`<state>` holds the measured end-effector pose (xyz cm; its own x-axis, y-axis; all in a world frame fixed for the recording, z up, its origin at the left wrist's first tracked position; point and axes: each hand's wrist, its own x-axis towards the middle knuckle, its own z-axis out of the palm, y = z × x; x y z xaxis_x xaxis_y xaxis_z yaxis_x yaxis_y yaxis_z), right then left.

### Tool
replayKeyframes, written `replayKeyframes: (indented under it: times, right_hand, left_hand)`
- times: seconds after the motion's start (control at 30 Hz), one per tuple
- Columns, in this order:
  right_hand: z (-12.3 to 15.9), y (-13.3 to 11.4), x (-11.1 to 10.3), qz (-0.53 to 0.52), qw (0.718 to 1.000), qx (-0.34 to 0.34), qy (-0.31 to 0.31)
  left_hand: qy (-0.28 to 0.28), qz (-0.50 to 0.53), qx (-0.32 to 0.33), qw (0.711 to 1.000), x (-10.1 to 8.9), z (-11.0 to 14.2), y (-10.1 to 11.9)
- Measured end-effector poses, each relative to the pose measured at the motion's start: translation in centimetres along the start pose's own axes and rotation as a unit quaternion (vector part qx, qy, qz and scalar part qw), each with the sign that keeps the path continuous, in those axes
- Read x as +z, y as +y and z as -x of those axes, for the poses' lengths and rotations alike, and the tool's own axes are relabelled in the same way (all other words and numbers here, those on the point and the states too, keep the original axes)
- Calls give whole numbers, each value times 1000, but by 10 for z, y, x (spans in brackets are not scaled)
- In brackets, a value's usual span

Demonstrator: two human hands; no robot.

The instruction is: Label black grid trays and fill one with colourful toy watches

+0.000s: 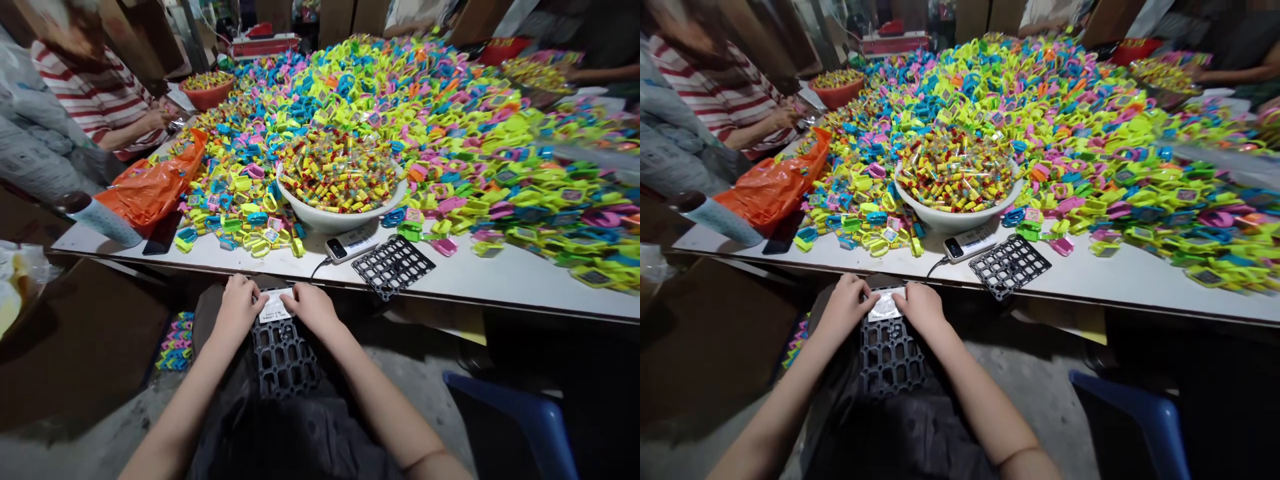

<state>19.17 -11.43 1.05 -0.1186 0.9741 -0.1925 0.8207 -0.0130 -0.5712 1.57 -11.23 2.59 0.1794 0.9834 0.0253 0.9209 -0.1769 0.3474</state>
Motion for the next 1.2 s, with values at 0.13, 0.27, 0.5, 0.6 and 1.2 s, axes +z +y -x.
replayKeyframes:
  times: [0.13,0.27,0.5,0.6,1.2]
  right_hand:
    - [3,8,-2,-13,999,-31,-14]
    - [14,16,-1,-56,997,-52,24]
    - [44,-5,11,95,960,-239,110]
    - [51,-4,26,129,950,-277,66]
    - [57,55,-3,50,934,-340,-101]
  left_hand:
    - [81,-40,-30,996,1,5,-1]
    - [62,-59,48,995,-9,3,-2]
    - [-166,-72,341,922,-14,9,-5]
    - [-189,-88,341,916,-5,16,-13]
    - [-210,-86,438,870,-32,0,-56]
